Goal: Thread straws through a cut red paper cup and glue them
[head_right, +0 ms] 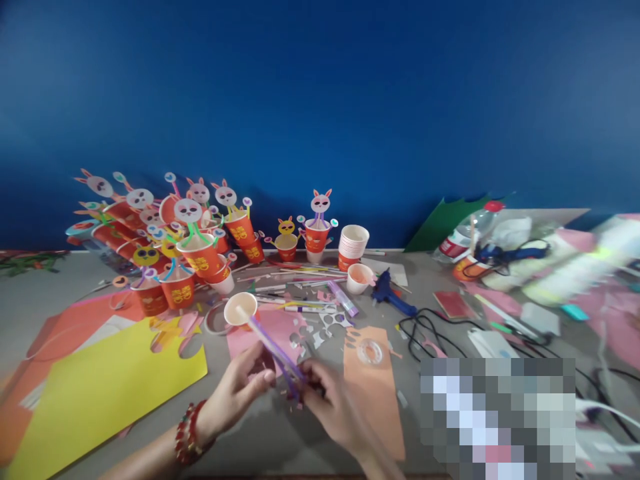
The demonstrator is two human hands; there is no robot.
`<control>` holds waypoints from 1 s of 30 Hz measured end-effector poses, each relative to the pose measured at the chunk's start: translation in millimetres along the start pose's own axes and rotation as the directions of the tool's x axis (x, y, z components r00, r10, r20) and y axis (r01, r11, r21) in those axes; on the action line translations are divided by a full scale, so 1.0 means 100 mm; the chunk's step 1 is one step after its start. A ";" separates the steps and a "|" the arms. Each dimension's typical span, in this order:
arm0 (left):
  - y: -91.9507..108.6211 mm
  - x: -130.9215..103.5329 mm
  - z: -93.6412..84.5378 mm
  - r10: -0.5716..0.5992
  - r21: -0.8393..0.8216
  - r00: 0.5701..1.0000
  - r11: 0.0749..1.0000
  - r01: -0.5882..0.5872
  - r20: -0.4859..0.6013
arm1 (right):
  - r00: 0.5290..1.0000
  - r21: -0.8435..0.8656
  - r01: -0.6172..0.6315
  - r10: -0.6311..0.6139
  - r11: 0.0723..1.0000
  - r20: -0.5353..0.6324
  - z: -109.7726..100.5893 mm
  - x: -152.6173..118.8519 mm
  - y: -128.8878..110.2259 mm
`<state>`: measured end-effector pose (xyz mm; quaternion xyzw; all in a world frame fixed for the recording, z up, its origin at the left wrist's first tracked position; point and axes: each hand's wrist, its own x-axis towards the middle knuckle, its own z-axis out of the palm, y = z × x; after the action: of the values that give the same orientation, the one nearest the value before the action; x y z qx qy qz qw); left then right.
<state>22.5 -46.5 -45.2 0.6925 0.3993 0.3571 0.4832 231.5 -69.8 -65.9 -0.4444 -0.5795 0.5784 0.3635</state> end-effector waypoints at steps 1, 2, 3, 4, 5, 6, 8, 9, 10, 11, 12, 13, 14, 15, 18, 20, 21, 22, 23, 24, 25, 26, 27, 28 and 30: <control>-0.03 0.02 0.03 -0.042 -0.032 0.999 0.999 0.042 -0.003 | 1.000 -0.075 0.007 -0.006 0.997 0.006 0.03 0.00 0.00; -0.05 0.03 0.05 -0.063 -0.025 0.998 0.998 0.062 -0.028 | 1.000 -0.158 0.026 -0.025 0.987 0.007 0.05 0.01 -0.01; -0.06 0.05 0.06 -0.071 0.009 0.996 0.997 0.071 -0.050 | 0.999 -0.226 0.052 -0.050 0.973 0.013 0.05 0.01 -0.03; -0.06 0.06 0.06 -0.072 0.059 0.995 0.995 0.076 -0.065 | 0.997 -0.263 0.078 -0.075 0.962 0.022 0.04 0.02 -0.06; -0.05 0.07 0.07 -0.070 0.116 0.995 0.990 0.078 -0.066 | 0.995 -0.262 0.095 -0.092 0.960 0.025 0.03 0.03 -0.10; -0.04 0.08 0.07 -0.069 0.171 0.997 0.982 0.075 -0.044 | 0.995 -0.232 0.105 -0.101 0.967 0.026 0.01 0.04 -0.13; -0.02 0.09 0.09 -0.060 0.253 0.997 0.966 0.048 0.040 | 0.995 -0.154 0.100 -0.098 0.983 0.019 -0.01 0.07 -0.18; 0.00 0.09 0.10 -0.053 0.277 0.995 0.960 0.026 0.090 | 0.995 -0.140 0.097 -0.097 0.985 0.001 0.00 0.09 -0.18; 0.01 0.09 0.11 -0.046 0.294 0.990 0.956 0.005 0.132 | 0.995 -0.144 0.096 -0.100 0.985 -0.022 0.01 0.11 -0.18; 0.02 0.09 0.12 -0.042 0.305 0.986 0.952 -0.009 0.162 | 0.994 -0.152 0.094 -0.102 0.984 -0.041 0.03 0.13 -0.16; 0.02 0.08 0.12 -0.043 0.316 0.983 0.949 -0.016 0.178 | 0.993 -0.151 0.090 -0.101 0.984 -0.067 0.06 0.16 -0.13; 0.02 0.08 0.09 -0.040 0.332 0.985 0.943 -0.019 0.171 | 0.992 -0.121 0.078 -0.089 0.990 -0.091 0.07 0.18 -0.10; 0.02 0.07 0.04 -0.016 0.358 0.991 0.933 -0.033 0.132 | 0.990 -0.071 0.060 -0.068 0.996 -0.121 0.07 0.20 -0.06; 0.01 0.07 -0.03 0.028 0.390 0.997 0.919 -0.055 0.075 | 0.988 -0.011 0.041 -0.042 0.999 -0.149 0.06 0.23 -0.03; -0.08 0.09 -0.36 0.336 0.547 0.913 0.821 -0.163 -0.233 | 0.966 0.088 0.002 0.021 0.996 -0.258 -0.08 0.30 0.02; -0.18 0.13 -0.58 0.404 0.595 0.846 0.792 -0.134 -0.348 | 0.947 0.054 -0.016 0.033 0.998 -0.321 -0.19 0.35 0.02; -0.25 0.15 -0.67 0.364 0.573 0.848 0.815 -0.090 -0.385 | 0.942 0.026 -0.031 0.038 0.999 -0.334 -0.24 0.38 0.01; -0.32 0.18 -0.74 0.319 0.524 0.853 0.849 -0.064 -0.414 | 0.945 0.004 -0.048 0.047 0.999 -0.324 -0.27 0.41 0.00; -0.39 0.21 -0.78 0.250 0.462 0.869 0.887 -0.028 -0.427 | 0.955 -0.009 -0.064 0.058 0.998 -0.292 -0.29 0.45 -0.01; -0.47 0.24 -0.81 0.171 0.389 0.880 0.921 0.016 -0.442 | 0.969 -0.015 -0.077 0.071 0.997 -0.238 -0.28 0.49 -0.01; -0.53 0.26 -0.81 0.093 0.303 0.886 0.951 0.056 -0.454 | 0.981 -0.013 -0.086 0.083 0.996 -0.176 -0.26 0.54 -0.01; -0.59 0.28 -0.80 0.039 0.245 0.883 0.966 0.087 -0.467 | 0.989 -0.008 -0.090 0.089 0.996 -0.119 -0.23 0.60 0.00; -0.63 0.29 -0.79 0.016 0.228 0.877 0.968 0.107 -0.480 | 0.993 -0.006 -0.087 0.086 0.996 -0.076 -0.20 0.67 0.00; -0.66 0.29 -0.78 0.021 0.229 0.869 0.968 0.107 -0.495 | 0.996 -0.010 -0.077 0.076 0.997 -0.051 -0.16 0.75 0.00; -0.67 0.27 -0.77 0.097 0.258 0.850 0.965 0.047 -0.518 | 0.999 -0.037 -0.031 0.030 0.999 -0.039 -0.10 0.90 -0.01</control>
<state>-48.3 21.5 -84.9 0.6308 0.5505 0.4835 0.2554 209.6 18.0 -72.3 -0.4710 -0.5763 0.5641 0.3575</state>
